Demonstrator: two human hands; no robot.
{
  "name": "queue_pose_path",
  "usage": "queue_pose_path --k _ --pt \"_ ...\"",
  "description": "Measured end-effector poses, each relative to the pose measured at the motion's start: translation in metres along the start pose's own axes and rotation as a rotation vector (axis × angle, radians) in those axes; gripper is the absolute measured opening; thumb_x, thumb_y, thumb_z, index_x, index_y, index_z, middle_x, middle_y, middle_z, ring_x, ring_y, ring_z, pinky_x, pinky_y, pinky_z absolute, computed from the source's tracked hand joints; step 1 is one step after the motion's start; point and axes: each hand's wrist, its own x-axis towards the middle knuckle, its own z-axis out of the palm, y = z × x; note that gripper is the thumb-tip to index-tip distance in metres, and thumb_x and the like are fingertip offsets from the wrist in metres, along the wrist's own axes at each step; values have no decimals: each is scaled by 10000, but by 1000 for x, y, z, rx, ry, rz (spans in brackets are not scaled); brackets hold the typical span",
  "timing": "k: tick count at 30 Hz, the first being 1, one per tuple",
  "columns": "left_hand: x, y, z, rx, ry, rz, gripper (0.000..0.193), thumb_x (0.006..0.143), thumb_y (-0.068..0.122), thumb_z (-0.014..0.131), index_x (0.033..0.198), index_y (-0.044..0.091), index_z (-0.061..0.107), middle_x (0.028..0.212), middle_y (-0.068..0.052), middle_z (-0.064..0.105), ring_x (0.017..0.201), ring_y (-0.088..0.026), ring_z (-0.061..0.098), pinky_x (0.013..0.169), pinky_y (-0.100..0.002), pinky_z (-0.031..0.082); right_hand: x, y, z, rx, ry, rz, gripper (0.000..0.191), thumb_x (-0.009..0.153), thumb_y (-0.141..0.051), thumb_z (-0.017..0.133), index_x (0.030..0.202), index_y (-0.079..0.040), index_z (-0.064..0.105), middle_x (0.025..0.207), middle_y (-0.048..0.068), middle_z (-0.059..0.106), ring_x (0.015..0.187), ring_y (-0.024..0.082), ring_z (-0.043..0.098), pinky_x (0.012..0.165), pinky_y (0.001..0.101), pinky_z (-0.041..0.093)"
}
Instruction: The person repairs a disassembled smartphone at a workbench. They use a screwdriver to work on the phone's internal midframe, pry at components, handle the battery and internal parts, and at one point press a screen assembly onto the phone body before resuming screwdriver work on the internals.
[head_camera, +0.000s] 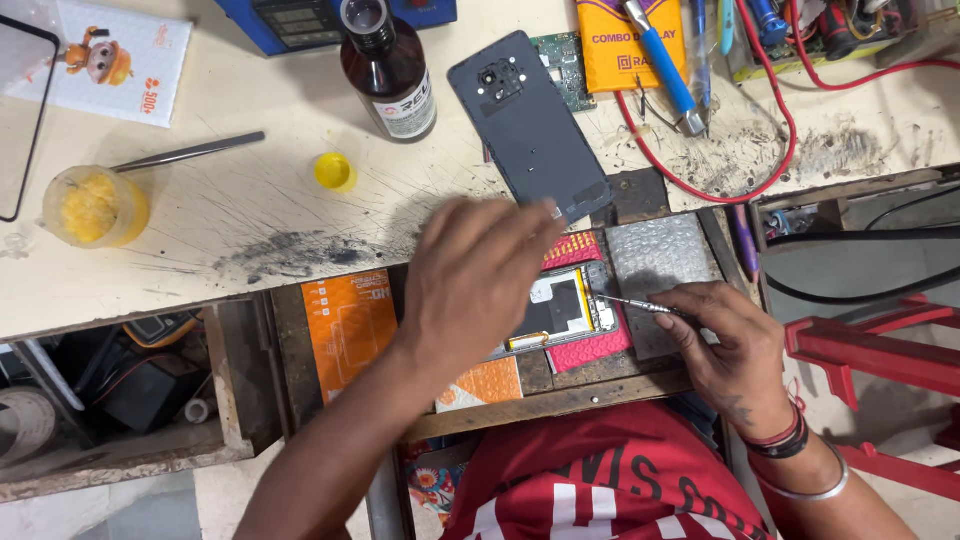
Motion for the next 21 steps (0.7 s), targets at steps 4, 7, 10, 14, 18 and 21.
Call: queue_pose_path --k 4,7,10,14,18,21 --pt "33 -15 -1 47 -26 -79 301 929 74 702 1225 50 753 1308 -29 699 1193 -211 597 1057 -404 444 -2 7 0 21 11 5 194 881 -51 770 1075 -62 759 1027 99 740 924 226 727 784 321 557" --pt "47 -15 1 17 -11 -103 300 956 91 697 1250 44 737 1325 -35 692 1201 -227 595 1051 -412 434 -4 11 -3 20 16 15 194 871 -45 771 1064 -57 763 1019 100 745 915 225 727 777 321 556" --pt "49 -13 -1 28 -21 -136 330 966 93 688 1291 42 718 1348 -35 685 1216 -235 586 1059 -410 434 -5 14 -4 35 26 -3 195 872 -36 766 1066 -46 756 1027 101 744 938 226 729 794 318 557" --pt "28 -12 -9 39 49 -109 326 974 105 694 1293 48 724 1311 -43 702 1164 -244 608 1024 -403 476 -6 16 -5 86 30 10 188 885 -25 758 1072 -36 750 1037 100 745 950 216 734 798 308 559" --pt "-4 -5 -1 -109 293 44 202 970 176 745 1159 107 765 1122 -38 759 923 -164 692 826 -327 569 -3 11 -12 96 21 -7 196 881 -30 762 1075 -49 742 1046 90 737 963 212 727 801 299 558" --pt "-28 -4 5 -140 191 288 122 992 195 813 1070 111 772 986 -22 774 789 -140 701 674 -289 544 3 1 -20 17 -67 152 218 842 -45 795 1055 -88 784 1008 66 750 729 180 672 610 303 513"
